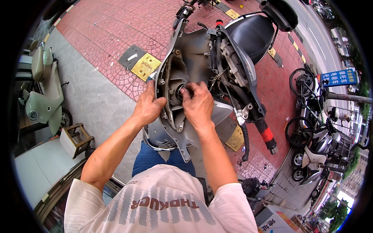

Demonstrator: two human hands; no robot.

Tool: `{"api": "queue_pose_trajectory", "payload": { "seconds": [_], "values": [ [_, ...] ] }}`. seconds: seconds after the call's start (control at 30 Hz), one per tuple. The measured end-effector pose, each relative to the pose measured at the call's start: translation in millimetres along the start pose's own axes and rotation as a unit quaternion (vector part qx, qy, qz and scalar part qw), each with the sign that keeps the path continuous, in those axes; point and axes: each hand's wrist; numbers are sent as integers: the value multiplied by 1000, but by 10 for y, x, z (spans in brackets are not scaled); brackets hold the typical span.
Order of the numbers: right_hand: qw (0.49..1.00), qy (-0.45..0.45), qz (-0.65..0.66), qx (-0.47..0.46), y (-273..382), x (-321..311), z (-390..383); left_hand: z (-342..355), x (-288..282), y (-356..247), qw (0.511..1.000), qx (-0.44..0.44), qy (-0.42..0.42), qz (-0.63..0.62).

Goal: The person removes a light housing from a motorcycle, takes it inside to a workbench to remove a component from the back, and then returns to the motorcycle to install the component and housing back onto the front of the vehicle.

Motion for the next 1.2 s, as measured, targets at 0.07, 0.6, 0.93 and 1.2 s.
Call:
{"api": "queue_pose_trajectory", "payload": {
  "seconds": [0.07,0.6,0.93,1.2],
  "values": [
    [1000,-25,-13,-9,22,78,-66,8,0,22,1000,-5,8,6],
    [999,-27,30,-36,-36,46,-63,-31,17,34,1000,-5,6,21],
    [973,155,-21,167,-319,38,426,24,75,61,1000,-2,-7,7],
    [925,256,84,268,-295,101,861,300,-26,-162,997,-13,61,43]
  ]
}}
Point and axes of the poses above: each hand's wrist, its own z-axis towards the middle knuckle, its own x-axis out of the palm, y = z × x, and after that the axes turned 11 degrees about -y, right-handed
